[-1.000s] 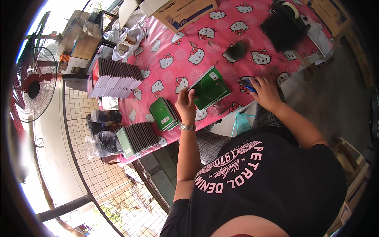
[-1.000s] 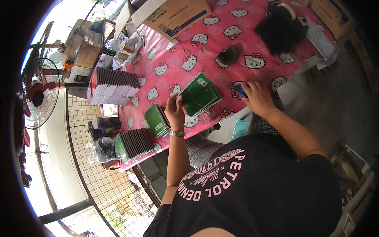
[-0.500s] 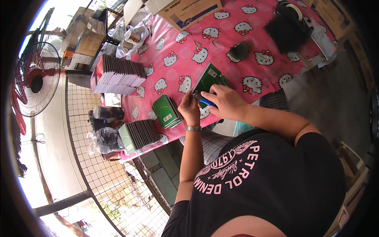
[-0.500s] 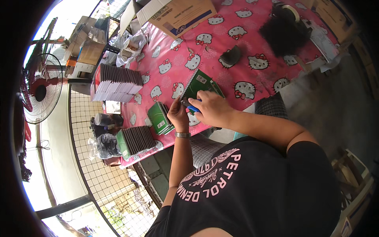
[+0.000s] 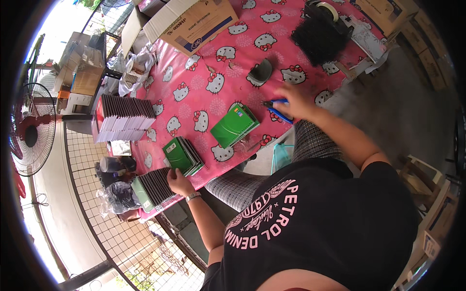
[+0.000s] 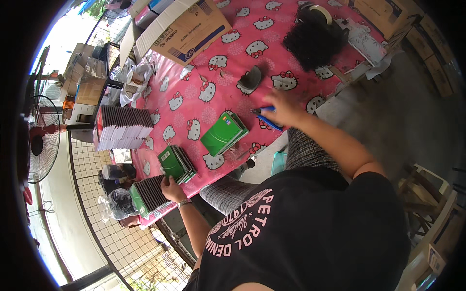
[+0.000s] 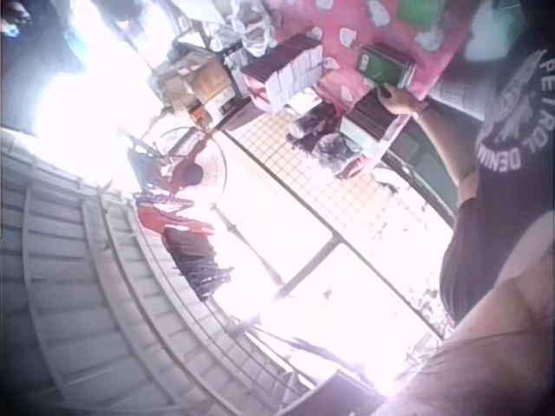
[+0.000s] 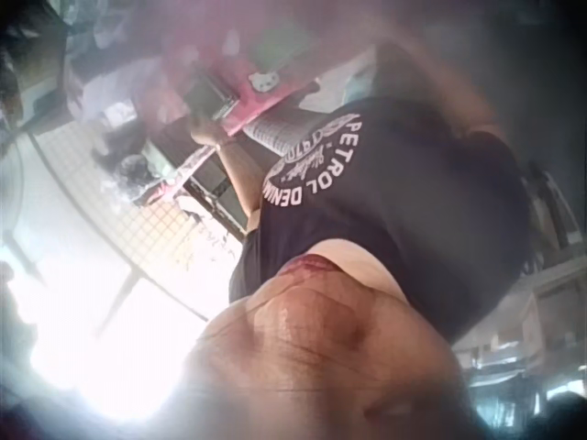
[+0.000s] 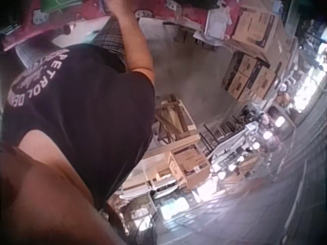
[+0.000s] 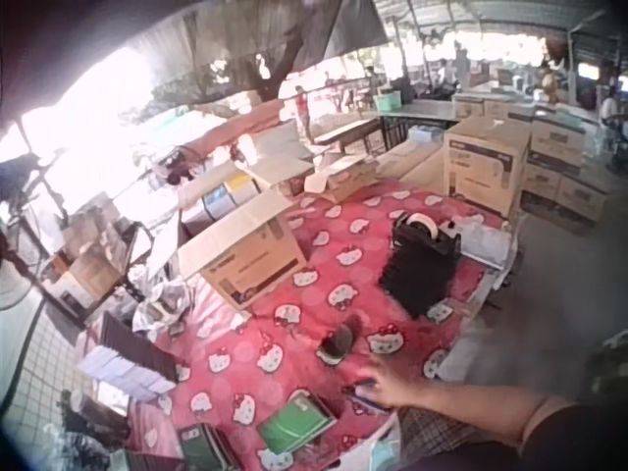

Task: The person assembles small notebooks by inserting spiral wire bindings into the pre-punched holes of green covers and internal pages one at a time.

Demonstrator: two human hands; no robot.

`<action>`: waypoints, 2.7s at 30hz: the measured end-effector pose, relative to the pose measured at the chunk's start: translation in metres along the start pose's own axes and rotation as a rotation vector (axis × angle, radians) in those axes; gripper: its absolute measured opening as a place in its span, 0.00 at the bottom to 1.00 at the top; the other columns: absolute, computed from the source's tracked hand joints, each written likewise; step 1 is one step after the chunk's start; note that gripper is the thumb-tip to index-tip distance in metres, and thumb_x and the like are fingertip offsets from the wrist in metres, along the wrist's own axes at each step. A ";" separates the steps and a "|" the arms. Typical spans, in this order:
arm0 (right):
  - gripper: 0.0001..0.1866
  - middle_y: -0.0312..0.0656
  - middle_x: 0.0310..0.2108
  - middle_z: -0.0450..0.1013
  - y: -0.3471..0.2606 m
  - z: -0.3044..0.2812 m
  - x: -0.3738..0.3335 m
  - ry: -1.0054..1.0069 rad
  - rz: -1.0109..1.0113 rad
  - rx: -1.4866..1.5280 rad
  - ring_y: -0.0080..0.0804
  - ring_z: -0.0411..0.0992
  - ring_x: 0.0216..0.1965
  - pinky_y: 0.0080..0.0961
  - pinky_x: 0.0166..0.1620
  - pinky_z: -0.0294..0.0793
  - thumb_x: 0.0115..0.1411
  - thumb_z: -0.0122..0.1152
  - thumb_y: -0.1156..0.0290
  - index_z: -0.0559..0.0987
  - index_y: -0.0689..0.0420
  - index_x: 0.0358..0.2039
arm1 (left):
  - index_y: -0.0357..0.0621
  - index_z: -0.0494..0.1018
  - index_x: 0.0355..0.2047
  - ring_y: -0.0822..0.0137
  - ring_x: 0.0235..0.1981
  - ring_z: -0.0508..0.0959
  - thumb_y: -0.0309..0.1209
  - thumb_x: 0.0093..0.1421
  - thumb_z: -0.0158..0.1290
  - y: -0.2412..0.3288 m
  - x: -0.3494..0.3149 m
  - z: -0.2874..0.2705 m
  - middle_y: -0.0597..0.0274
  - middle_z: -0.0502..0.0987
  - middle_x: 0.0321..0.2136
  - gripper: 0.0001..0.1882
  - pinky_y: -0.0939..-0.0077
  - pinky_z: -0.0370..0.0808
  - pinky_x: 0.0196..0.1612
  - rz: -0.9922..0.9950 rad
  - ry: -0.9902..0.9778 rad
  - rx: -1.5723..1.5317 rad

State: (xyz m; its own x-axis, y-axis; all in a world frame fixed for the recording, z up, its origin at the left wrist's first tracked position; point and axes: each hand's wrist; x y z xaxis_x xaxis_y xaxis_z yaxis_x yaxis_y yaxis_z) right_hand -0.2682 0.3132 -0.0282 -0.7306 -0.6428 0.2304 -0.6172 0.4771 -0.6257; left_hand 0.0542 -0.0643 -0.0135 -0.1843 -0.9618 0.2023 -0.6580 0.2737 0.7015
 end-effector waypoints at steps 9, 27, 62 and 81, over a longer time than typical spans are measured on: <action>0.08 0.42 0.37 0.73 0.119 -0.045 0.108 0.234 0.170 -0.944 0.39 0.74 0.42 0.39 0.43 0.77 0.59 0.55 0.68 0.79 0.56 0.35 | 0.46 0.77 0.43 0.51 0.48 0.73 0.34 0.53 0.65 0.116 -0.068 0.071 0.53 0.76 0.45 0.18 0.57 0.71 0.51 0.987 -0.348 0.069; 0.11 0.46 0.38 0.73 0.006 -0.038 0.102 0.150 -0.001 -0.347 0.43 0.75 0.39 0.42 0.41 0.76 0.59 0.56 0.71 0.82 0.52 0.42 | 0.45 0.73 0.44 0.54 0.41 0.76 0.27 0.57 0.54 0.173 -0.074 0.082 0.58 0.77 0.36 0.14 0.58 0.69 0.50 1.163 -0.481 0.186; 0.26 0.54 0.45 0.77 -0.095 0.007 0.073 -0.413 -0.064 0.333 0.51 0.77 0.44 0.50 0.43 0.74 0.62 0.60 0.56 0.69 0.51 0.57 | 0.43 0.70 0.45 0.53 0.43 0.74 0.29 0.61 0.55 0.171 -0.104 0.092 0.56 0.76 0.37 0.13 0.54 0.63 0.55 1.122 -0.392 0.124; 0.17 0.47 0.58 0.71 -0.069 0.001 0.111 -0.885 -0.192 0.719 0.35 0.70 0.58 0.30 0.60 0.66 0.52 0.72 0.64 0.84 0.58 0.40 | 0.47 0.74 0.40 0.52 0.47 0.70 0.38 0.50 0.66 0.170 -0.104 0.089 0.60 0.74 0.40 0.20 0.53 0.64 0.53 1.000 -0.452 0.108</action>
State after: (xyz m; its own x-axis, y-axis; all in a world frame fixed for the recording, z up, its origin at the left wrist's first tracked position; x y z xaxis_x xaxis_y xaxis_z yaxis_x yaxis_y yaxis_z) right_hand -0.3063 0.2088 0.0401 -0.0068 -0.9984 -0.0570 -0.1790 0.0573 -0.9822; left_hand -0.1034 0.0820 0.0240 -0.9050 -0.2248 0.3611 -0.1189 0.9488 0.2928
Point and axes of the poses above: each hand's wrist, its own x-axis towards the middle knuckle, its own z-axis out of the palm, y = z × x
